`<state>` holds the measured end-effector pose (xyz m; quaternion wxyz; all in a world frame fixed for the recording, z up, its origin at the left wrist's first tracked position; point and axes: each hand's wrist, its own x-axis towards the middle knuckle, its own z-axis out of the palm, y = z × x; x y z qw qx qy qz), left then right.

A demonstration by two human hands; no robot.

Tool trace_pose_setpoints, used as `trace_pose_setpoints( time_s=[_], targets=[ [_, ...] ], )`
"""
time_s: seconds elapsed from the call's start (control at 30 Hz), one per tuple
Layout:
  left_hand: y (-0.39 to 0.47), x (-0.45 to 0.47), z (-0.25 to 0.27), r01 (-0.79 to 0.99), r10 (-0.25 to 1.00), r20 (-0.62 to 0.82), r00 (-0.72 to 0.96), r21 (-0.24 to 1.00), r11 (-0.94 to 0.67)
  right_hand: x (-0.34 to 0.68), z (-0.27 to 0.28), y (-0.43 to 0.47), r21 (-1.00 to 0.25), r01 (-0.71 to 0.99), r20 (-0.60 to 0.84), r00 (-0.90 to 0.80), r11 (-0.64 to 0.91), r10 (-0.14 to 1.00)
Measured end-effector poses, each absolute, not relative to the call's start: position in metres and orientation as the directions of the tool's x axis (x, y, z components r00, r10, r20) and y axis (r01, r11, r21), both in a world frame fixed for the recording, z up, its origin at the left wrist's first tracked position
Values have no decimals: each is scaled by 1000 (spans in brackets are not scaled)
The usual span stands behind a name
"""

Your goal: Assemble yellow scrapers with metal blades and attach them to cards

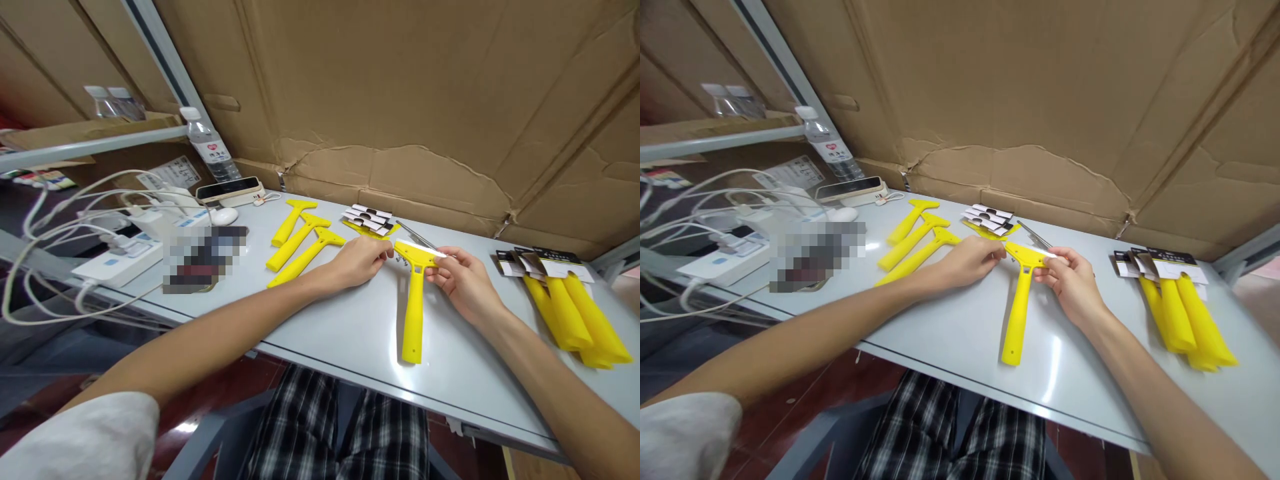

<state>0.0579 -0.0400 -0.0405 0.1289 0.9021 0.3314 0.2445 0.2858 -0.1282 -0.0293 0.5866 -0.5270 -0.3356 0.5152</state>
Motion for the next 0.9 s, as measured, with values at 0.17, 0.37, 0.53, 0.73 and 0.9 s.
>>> trace_pose_setpoints(
  time_s=[0.17,0.37,0.53,0.73,0.9],
  targets=[
    [-34,52,-30,428,585,648,488,406,-807,283,-27,-130,-967,-240,-144,232,-87,962],
    [-49,58,-23,175,470,744,475,443,-879,280,-29,-132,-964,-241,-159,188,-112,969],
    [-57,61,-27,211,495,671,552,461,-862,281,-32,-134,-969,-226,-134,159,-96,978],
    [-61,60,-21,289,572,578,582,510,-810,280,-31,-135,-970,-222,-133,149,-98,980],
    [-58,64,-19,257,693,524,495,674,-693,279,-28,-135,-969,-229,-135,174,-93,975]
  ],
)
